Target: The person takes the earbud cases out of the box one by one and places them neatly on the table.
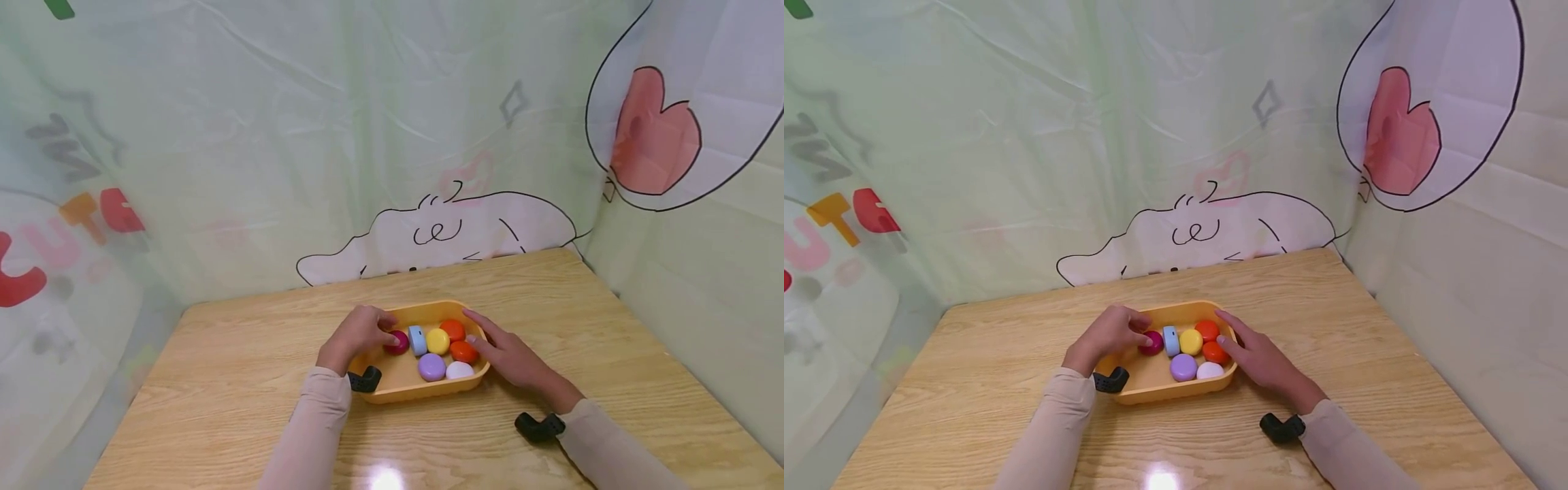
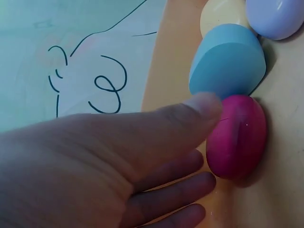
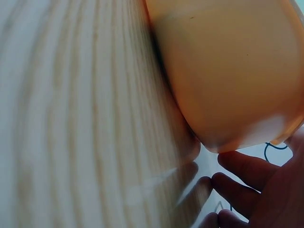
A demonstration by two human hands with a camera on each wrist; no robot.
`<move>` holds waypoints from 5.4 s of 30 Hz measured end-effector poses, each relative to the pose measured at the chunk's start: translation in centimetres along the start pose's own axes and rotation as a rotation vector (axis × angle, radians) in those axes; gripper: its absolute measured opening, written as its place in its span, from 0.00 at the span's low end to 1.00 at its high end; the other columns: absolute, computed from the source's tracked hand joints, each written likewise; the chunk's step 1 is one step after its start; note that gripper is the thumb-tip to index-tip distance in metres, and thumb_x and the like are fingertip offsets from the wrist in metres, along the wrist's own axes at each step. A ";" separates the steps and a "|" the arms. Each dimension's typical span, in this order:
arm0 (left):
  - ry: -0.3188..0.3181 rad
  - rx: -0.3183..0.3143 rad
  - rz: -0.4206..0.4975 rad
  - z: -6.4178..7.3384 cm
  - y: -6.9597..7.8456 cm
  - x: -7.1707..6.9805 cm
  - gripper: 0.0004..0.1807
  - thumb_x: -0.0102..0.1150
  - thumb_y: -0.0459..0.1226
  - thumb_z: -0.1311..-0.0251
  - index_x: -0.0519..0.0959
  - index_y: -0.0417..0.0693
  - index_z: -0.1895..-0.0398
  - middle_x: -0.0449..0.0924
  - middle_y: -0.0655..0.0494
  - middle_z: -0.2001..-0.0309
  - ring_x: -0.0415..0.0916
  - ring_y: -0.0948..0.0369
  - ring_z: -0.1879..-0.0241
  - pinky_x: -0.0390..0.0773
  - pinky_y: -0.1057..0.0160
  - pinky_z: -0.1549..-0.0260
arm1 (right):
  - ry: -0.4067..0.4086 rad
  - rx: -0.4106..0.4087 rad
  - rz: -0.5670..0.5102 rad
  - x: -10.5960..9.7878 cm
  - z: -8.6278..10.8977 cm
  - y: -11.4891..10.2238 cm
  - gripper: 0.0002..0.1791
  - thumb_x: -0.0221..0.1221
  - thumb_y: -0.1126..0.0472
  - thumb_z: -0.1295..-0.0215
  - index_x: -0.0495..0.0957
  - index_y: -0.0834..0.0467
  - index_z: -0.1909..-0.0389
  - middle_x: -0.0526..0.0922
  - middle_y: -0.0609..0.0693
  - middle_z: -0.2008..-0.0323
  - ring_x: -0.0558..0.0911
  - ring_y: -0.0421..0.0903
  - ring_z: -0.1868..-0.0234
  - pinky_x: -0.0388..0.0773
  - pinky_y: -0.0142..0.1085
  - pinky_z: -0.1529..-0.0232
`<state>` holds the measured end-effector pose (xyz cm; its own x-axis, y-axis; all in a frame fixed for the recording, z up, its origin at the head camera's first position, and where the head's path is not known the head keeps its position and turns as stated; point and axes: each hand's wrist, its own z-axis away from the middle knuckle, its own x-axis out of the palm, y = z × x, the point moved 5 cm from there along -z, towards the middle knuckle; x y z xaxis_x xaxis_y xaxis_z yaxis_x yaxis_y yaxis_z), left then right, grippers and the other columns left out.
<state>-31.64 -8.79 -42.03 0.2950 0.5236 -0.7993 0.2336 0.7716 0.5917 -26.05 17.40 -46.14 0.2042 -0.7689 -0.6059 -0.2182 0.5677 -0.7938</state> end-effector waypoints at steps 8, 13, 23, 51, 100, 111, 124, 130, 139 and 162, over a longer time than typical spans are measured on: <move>-0.023 -0.008 -0.062 0.0 0.1 0.2 0.22 0.75 0.39 0.44 0.85 0.45 0.46 0.85 0.54 0.54 0.76 0.59 0.59 0.79 0.60 0.52 | 0.001 -0.001 0.001 0.0 -0.1 -0.1 0.32 0.47 0.48 0.21 0.53 0.48 0.21 0.57 0.60 0.24 0.61 0.64 0.27 0.59 0.62 0.34; -0.055 -0.003 -0.082 0.1 0.2 0.5 0.22 0.75 0.39 0.45 0.85 0.46 0.46 0.85 0.55 0.55 0.76 0.59 0.60 0.79 0.61 0.54 | 0.000 0.002 0.004 0.0 -0.1 0.1 0.32 0.47 0.47 0.21 0.53 0.47 0.21 0.57 0.60 0.24 0.60 0.65 0.27 0.58 0.63 0.34; -0.153 0.042 -0.124 0.2 0.8 0.8 0.25 0.77 0.39 0.47 0.83 0.43 0.45 0.83 0.56 0.59 0.75 0.59 0.62 0.78 0.63 0.58 | 0.000 0.005 0.010 -0.1 -0.2 0.2 0.32 0.47 0.47 0.21 0.53 0.47 0.21 0.57 0.61 0.24 0.61 0.65 0.27 0.59 0.63 0.34; -0.187 0.117 0.084 0.4 -0.2 0.6 0.21 0.74 0.47 0.46 0.79 0.54 0.52 0.79 0.61 0.58 0.76 0.59 0.57 0.79 0.62 0.59 | -0.006 -0.008 0.007 -0.1 0.1 -0.3 0.33 0.46 0.46 0.21 0.52 0.48 0.21 0.55 0.61 0.24 0.59 0.65 0.26 0.57 0.63 0.33; 0.022 0.211 0.464 4.0 -3.4 -5.5 0.28 0.70 0.39 0.40 0.73 0.46 0.38 0.78 0.49 0.49 0.76 0.51 0.52 0.79 0.57 0.54 | -0.001 -0.004 0.003 0.0 -0.2 0.2 0.32 0.47 0.46 0.21 0.52 0.45 0.20 0.57 0.60 0.24 0.59 0.65 0.27 0.57 0.63 0.33; 0.065 0.154 0.505 5.0 -6.9 -5.9 0.26 0.70 0.39 0.40 0.74 0.46 0.40 0.78 0.47 0.49 0.77 0.50 0.53 0.80 0.58 0.52 | -0.004 -0.005 0.003 -0.1 -0.2 0.3 0.32 0.46 0.46 0.21 0.52 0.46 0.20 0.56 0.62 0.24 0.59 0.66 0.27 0.59 0.64 0.35; 0.100 0.081 0.508 7.2 -10.4 -6.4 0.26 0.69 0.38 0.39 0.73 0.44 0.39 0.76 0.46 0.50 0.78 0.50 0.53 0.79 0.59 0.52 | -0.001 -0.005 0.002 0.2 -0.2 0.2 0.33 0.46 0.46 0.21 0.52 0.47 0.20 0.56 0.63 0.24 0.59 0.67 0.27 0.60 0.63 0.35; 0.125 0.029 0.500 8.5 -12.2 -6.6 0.25 0.70 0.39 0.39 0.73 0.47 0.40 0.77 0.47 0.49 0.78 0.51 0.51 0.79 0.58 0.52 | -0.001 -0.004 0.005 0.2 -0.3 0.2 0.33 0.46 0.46 0.21 0.52 0.47 0.20 0.55 0.63 0.24 0.59 0.67 0.27 0.60 0.63 0.35; 0.146 -0.029 0.488 9.9 -14.5 -6.8 0.26 0.69 0.40 0.38 0.72 0.43 0.39 0.77 0.45 0.48 0.78 0.50 0.50 0.80 0.55 0.52 | -0.005 0.006 -0.001 0.1 -0.1 0.2 0.33 0.46 0.46 0.21 0.51 0.47 0.20 0.54 0.63 0.24 0.58 0.67 0.27 0.58 0.64 0.35; 0.193 -0.149 0.350 9.5 -16.2 -5.3 0.29 0.72 0.48 0.43 0.76 0.50 0.40 0.79 0.54 0.49 0.74 0.54 0.48 0.77 0.56 0.52 | -0.008 -0.002 -0.001 0.2 -0.2 0.3 0.33 0.46 0.46 0.21 0.51 0.47 0.20 0.54 0.62 0.23 0.57 0.67 0.26 0.57 0.65 0.34</move>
<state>-28.23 -27.52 -46.42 0.1501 0.8105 -0.5662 0.0096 0.5715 0.8206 -26.27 17.36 -46.44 0.2121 -0.7670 -0.6056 -0.2197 0.5664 -0.7943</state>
